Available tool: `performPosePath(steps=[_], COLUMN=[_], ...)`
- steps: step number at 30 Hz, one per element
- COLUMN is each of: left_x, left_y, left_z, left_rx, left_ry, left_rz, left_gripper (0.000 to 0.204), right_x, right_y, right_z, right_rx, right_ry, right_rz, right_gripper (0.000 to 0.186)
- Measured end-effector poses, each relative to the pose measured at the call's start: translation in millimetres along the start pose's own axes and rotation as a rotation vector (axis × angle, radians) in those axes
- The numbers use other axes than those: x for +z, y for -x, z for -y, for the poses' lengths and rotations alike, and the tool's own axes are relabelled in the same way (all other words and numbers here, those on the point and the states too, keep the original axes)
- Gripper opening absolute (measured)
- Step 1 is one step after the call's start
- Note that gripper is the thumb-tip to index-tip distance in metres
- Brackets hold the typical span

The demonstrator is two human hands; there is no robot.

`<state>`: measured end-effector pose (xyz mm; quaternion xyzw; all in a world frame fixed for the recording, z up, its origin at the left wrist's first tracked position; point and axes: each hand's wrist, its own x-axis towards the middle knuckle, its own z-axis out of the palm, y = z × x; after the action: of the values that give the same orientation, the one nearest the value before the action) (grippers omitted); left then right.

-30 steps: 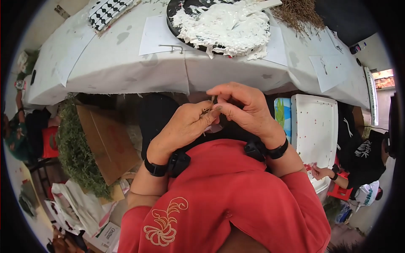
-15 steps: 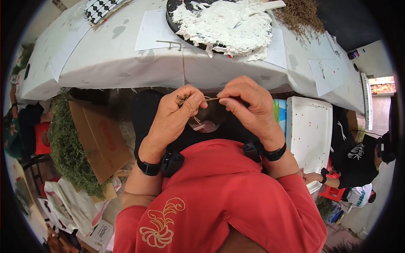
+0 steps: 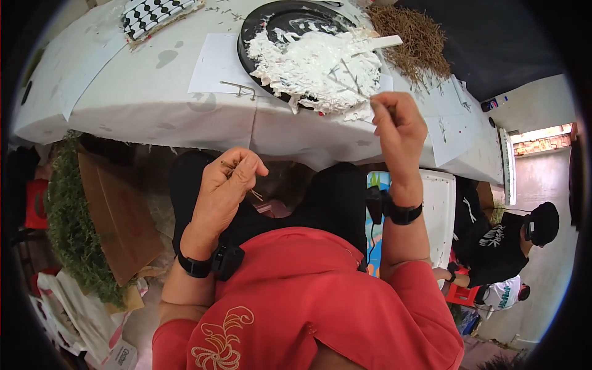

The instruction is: The person picks up a twig by hand, dips it into a tray of white paste, and places it onto a white tray. After repeating this, they gather a bundle of twigs and separate them one by one to continue the process.

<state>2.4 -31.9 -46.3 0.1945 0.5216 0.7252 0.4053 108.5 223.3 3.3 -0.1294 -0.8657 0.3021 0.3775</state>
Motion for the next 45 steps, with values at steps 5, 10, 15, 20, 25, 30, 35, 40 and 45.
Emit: performPosePath(steps=[5,10,15,20,25,30,35,40,45], left_x=[2,-3,-4,-5,-3,-1,5,7,7], left_y=[-1,0,0,0,1,2,0,1,3], left_z=[5,-1,2,3,-1,-3,-1,0,-1], left_rx=[0.049,0.013,0.055,0.081,0.067,0.026,0.011,0.014,0.024], left_ry=[-0.014,0.033,0.028,-0.007,0.012,-0.011,-0.014,-0.025,-0.033], left_rz=[-0.013,-0.011,-0.014,-0.028,-0.011,-0.022,0.004,0.007,-0.013], left_gripper=[0.027,0.028,0.028,0.029,0.027,0.028,0.028,0.029,0.029], right_x=[4,28,53,52,26,2,6,7,-10], right_y=[-44,-70,-74,-73,-69,-38,-2,13,17], right_z=[8,-4,-19,-12,6,5,-1,-8,-8], right_rx=[-0.147,-0.192,-0.161,-0.241,-0.260,-0.155,-0.009,0.014,0.142], right_ry=[0.173,0.186,0.302,0.617,0.467,0.395,0.318,0.375,0.201], right_rz=[0.008,0.009,0.097,0.142,-0.070,-0.113,-0.018,0.051,-0.059], right_gripper=[0.006,0.008,0.008,0.006,0.004,0.003,0.003,0.003,0.002])
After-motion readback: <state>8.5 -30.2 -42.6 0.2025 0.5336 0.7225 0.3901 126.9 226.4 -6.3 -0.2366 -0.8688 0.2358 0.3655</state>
